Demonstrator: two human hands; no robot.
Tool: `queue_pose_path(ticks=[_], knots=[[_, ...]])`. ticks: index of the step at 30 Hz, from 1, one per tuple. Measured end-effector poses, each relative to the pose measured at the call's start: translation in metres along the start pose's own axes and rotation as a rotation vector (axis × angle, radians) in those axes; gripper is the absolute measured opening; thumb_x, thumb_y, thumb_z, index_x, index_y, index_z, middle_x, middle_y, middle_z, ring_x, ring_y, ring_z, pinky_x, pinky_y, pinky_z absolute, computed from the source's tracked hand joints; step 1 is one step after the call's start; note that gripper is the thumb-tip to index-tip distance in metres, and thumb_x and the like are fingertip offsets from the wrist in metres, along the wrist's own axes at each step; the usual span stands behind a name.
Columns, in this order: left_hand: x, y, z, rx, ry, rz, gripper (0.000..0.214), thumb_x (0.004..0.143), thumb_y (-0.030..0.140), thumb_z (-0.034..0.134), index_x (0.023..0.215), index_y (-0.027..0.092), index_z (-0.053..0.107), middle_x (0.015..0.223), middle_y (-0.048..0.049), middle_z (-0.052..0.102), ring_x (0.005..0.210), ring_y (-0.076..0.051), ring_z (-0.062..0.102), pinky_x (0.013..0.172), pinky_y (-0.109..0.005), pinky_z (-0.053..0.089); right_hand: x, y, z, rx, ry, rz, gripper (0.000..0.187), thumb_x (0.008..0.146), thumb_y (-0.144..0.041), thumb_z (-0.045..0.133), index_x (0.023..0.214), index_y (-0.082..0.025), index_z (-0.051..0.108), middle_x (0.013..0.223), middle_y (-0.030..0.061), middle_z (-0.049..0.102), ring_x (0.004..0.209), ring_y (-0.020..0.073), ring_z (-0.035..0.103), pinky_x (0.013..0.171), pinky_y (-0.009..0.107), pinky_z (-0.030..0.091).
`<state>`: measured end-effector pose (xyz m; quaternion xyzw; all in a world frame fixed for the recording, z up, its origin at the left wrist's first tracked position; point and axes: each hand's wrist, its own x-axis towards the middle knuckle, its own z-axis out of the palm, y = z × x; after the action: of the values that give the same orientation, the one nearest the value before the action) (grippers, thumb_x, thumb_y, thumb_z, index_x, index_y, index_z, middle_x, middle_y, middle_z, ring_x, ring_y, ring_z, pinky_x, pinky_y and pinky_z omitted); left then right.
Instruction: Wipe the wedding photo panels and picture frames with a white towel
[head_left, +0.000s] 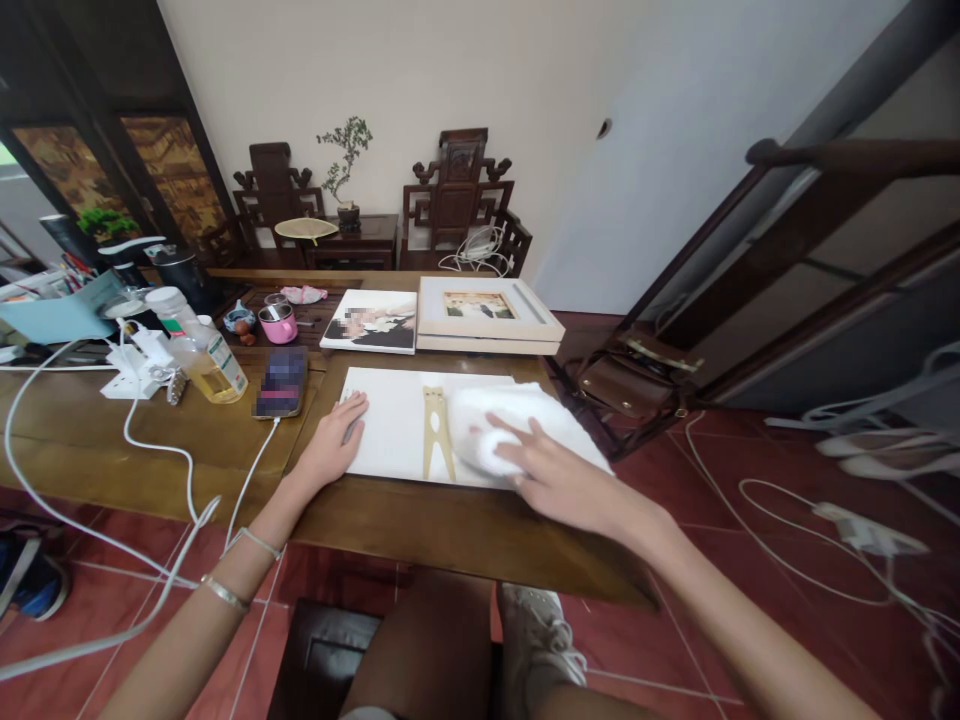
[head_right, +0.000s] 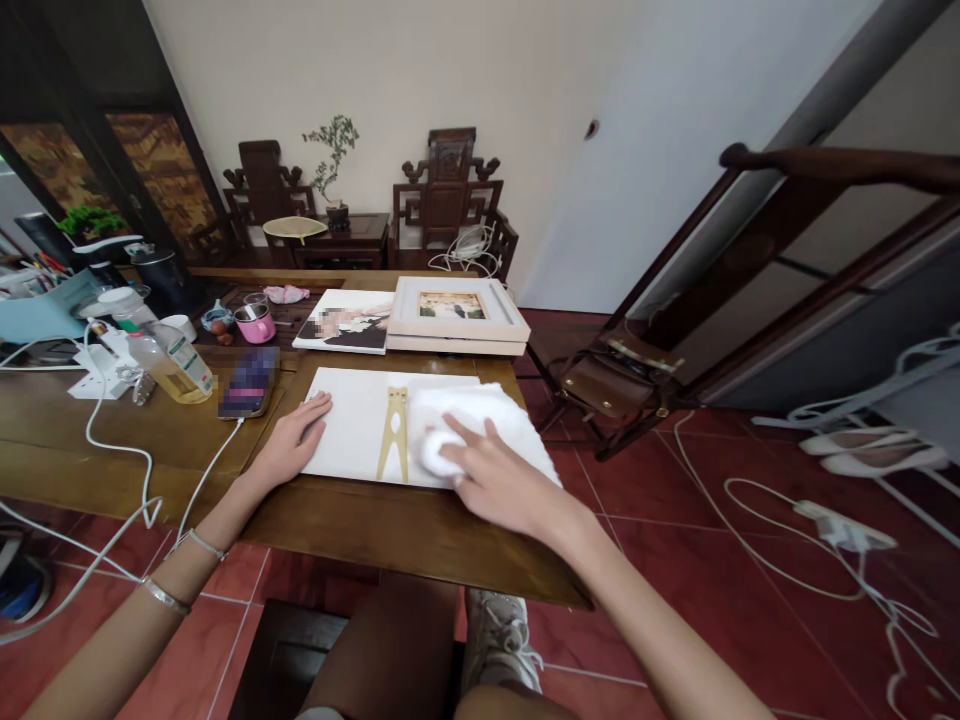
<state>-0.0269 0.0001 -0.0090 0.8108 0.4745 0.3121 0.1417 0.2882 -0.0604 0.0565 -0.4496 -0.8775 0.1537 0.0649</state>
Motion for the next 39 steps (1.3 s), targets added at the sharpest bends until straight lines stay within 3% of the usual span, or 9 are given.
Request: queue_pose_path(ticks=[4,7,13,16,19,24,30,34,39], knots=[[0.0,0.001,0.001,-0.001,-0.002,-0.003,0.04,0.091,0.028,0.04,0.125,0.014,0.058,0.138,-0.0142,0.053,0.134,-0.026,0.042,0.113,-0.05,0.03,-0.046,-0.015,-0.012,0.109,-0.131,0.041,0.032,0.077,-0.018,0.044,0.1,-0.027,0.065,0.14,0.0019,0.052,0.138,0.0316,0.03,0.112,0.053,0.028],[0.0,0.001,0.001,0.0,-0.005,-0.002,0.04,0.091,0.027,0.041,0.125,0.015,0.058,0.138,-0.0137,0.052,0.134,-0.026,0.042,0.113,-0.051,0.029,-0.044,-0.001,-0.013,0.112,-0.137,0.113,0.034,0.079,-0.023,0.044,0.108,-0.028,0.063,0.136,0.0033,0.056,0.133,0.0348,0.038,0.106,0.053,0.038],[0.0,0.0,0.0,-0.007,-0.011,-0.001,0.041,0.092,0.028,0.04,0.125,0.012,0.058,0.138,-0.0157,0.052,0.134,-0.026,0.042,0.114,-0.049,0.029,0.033,0.03,-0.005,0.014,-0.039,0.036,0.027,0.081,-0.017,0.039,0.098,-0.02,0.06,0.131,0.0095,0.058,0.131,0.0358,0.041,0.11,0.059,0.025],[0.0,0.0,-0.001,-0.013,-0.024,0.001,0.042,0.092,0.029,0.039,0.125,0.011,0.058,0.139,-0.0167,0.051,0.135,-0.025,0.041,0.114,-0.048,0.028,0.074,0.028,-0.002,0.018,0.082,0.113,0.025,0.084,-0.016,0.035,0.094,-0.018,0.058,0.115,0.0142,0.065,0.119,0.0361,0.052,0.104,0.065,0.028],[0.0,0.001,-0.002,-0.02,-0.027,-0.001,0.042,0.093,0.03,0.039,0.126,0.012,0.057,0.139,-0.0162,0.051,0.135,-0.026,0.04,0.114,-0.05,0.027,0.094,0.015,0.008,0.025,0.159,0.124,0.028,0.086,-0.015,0.032,0.1,-0.016,0.057,0.118,0.0159,0.063,0.127,0.0368,0.045,0.104,0.068,0.024],[0.0,-0.001,-0.001,-0.021,-0.025,-0.007,0.041,0.093,0.03,0.039,0.126,0.015,0.057,0.139,-0.0142,0.051,0.135,-0.025,0.04,0.115,-0.048,0.027,0.061,-0.029,0.029,-0.03,0.088,-0.058,0.035,0.08,-0.009,0.039,0.11,-0.01,0.055,0.144,0.0216,0.042,0.142,0.0377,0.014,0.107,0.07,0.013],[0.0,-0.001,0.001,-0.016,-0.045,-0.006,0.042,0.092,0.027,0.038,0.127,0.013,0.056,0.141,-0.0154,0.049,0.136,-0.026,0.038,0.115,-0.051,0.025,-0.004,-0.071,0.016,0.035,-0.111,-0.161,0.037,0.075,-0.007,0.044,0.108,-0.014,0.06,0.148,0.0174,0.037,0.143,0.034,0.014,0.112,0.065,0.014],[0.0,0.0,0.0,0.005,-0.063,-0.003,0.043,0.093,0.028,0.036,0.127,0.012,0.056,0.141,-0.0163,0.048,0.137,-0.026,0.038,0.115,-0.05,0.024,0.002,-0.054,0.002,0.041,-0.103,-0.143,0.033,0.077,-0.006,0.041,0.101,-0.015,0.062,0.138,0.0149,0.052,0.141,0.0295,0.025,0.114,0.056,0.02],[0.0,-0.001,0.0,0.0,-0.059,0.005,0.042,0.094,0.028,0.036,0.128,0.013,0.056,0.141,-0.0155,0.048,0.137,-0.025,0.038,0.115,-0.05,0.025,0.061,-0.011,0.002,0.01,0.014,-0.067,0.032,0.081,-0.007,0.038,0.103,-0.017,0.06,0.134,0.0118,0.056,0.139,0.0283,0.03,0.112,0.055,0.022]])
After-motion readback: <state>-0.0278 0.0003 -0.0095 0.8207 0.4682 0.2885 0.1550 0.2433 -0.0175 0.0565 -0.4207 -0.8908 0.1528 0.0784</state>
